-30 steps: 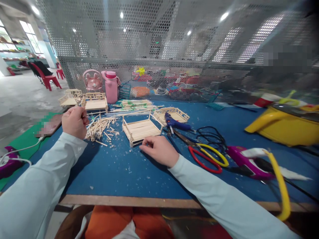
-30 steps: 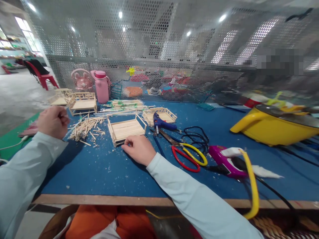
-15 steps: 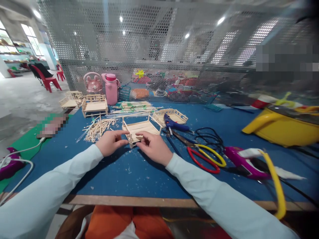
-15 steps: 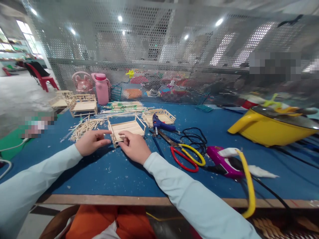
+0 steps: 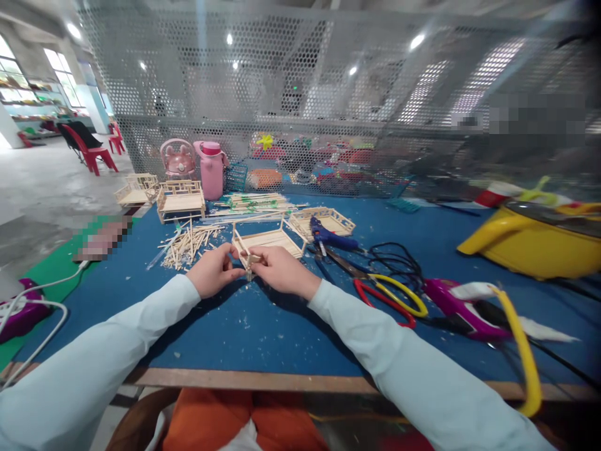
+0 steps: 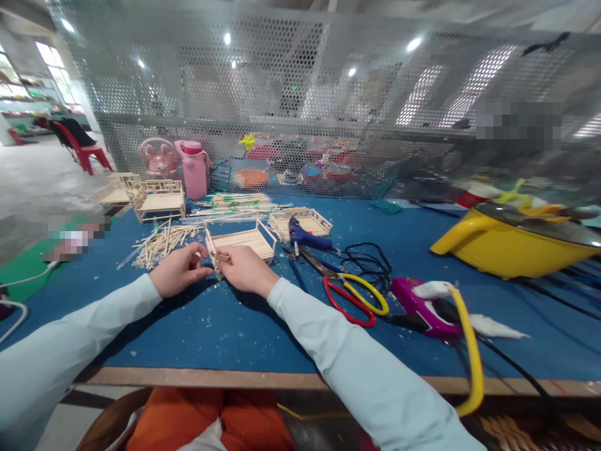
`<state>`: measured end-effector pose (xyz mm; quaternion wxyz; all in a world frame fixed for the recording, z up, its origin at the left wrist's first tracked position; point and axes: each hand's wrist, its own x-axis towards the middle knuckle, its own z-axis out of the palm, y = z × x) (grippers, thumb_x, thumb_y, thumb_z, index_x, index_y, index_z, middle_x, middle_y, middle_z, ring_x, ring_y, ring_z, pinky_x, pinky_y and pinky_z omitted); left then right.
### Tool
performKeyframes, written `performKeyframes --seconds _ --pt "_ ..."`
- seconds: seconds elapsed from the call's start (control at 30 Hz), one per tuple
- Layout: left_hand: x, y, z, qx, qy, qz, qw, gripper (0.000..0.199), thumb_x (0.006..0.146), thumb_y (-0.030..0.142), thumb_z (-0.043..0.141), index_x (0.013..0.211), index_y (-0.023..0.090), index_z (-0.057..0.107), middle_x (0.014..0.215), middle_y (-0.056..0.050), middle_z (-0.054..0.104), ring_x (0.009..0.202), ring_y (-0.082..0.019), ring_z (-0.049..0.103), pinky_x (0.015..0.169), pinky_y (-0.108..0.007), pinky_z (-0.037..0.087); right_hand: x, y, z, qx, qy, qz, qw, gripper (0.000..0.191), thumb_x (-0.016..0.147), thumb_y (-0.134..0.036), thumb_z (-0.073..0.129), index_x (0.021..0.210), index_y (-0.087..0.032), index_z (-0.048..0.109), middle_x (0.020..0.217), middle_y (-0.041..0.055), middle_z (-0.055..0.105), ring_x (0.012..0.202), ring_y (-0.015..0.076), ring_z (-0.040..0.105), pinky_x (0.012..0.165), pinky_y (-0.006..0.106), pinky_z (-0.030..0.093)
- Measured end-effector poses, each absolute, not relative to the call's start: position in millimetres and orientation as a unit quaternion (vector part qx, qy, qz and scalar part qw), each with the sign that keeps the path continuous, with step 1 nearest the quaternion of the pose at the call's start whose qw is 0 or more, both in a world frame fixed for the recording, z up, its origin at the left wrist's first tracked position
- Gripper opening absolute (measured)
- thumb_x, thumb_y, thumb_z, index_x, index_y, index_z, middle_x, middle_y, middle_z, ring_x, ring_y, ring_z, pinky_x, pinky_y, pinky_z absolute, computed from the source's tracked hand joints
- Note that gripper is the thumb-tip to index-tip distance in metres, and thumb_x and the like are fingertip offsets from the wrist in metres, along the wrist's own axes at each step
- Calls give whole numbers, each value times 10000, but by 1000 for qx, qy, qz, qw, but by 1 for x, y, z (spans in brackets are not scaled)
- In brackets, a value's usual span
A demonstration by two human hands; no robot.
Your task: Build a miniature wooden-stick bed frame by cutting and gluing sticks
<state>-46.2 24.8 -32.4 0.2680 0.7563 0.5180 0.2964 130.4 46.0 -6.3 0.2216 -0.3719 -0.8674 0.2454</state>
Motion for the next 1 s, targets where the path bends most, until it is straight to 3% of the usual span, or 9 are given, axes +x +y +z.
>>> performKeyframes --seconds 0.2,0.33,0.5,0.6,0.7,0.77,0.87,1.0 --pt "-45 25 -32 761 521 295 249 266 737 309 562 945 182 454 494 93 456 457 -107 419 513 -221 312 132 46 -7 -416 -853 228 215 148 733 -143 502 737 -147 650 549 -28 553 501 79 437 522 198 287" --pt "-48 26 -31 757 535 295 231 188 726 335 572 802 181 496 486 79 449 454 -97 394 496 -214 293 144 45 2 -434 -846 205 230 128 720 -181 542 673 -152 657 524 -24 561 491 78 447 529 206 311" --pt "-50 16 -23 757 514 326 239 235 737 396 560 680 173 511 480 67 424 453 -81 360 480 -201 289 169 43 12 -415 -808 380 173 101 676 -222 580 663 -142 639 491 -33 549 443 78 462 466 198 353" --pt "-44 3 -20 777 469 335 254 251 726 398 585 810 162 589 500 63 444 460 -79 365 489 -203 301 169 35 8 -362 -798 467 116 131 660 -254 598 689 -137 649 505 -28 565 435 79 474 448 194 369" --pt "-35 -7 -23 781 436 313 320 389 738 411 573 1027 151 578 512 66 437 467 -84 356 477 -204 294 156 23 -2 -309 -840 401 196 156 702 -243 559 710 -137 673 549 0 605 479 90 501 491 203 380" --pt "-32 -10 -27 765 428 293 381 361 783 447 492 949 142 592 507 61 409 464 -84 329 456 -204 280 149 15 -9 -281 -869 309 266 186 747 -226 515 731 -157 687 623 23 649 542 106 540 553 214 399" --pt "-30 -12 -29 752 427 266 426 389 817 486 396 701 152 556 489 50 387 461 -83 315 443 -204 279 144 9 -16 -260 -886 239 300 193 776 -215 490 795 -194 681 700 25 670 621 118 574 628 218 414" --pt "-33 -21 -20 777 470 248 339 375 803 451 420 570 167 498 480 36 422 477 -90 345 465 -210 293 148 9 -17 -271 -870 293 287 314 679 -124 509 982 -190 559 495 -81 481 429 73 410 484 175 344"
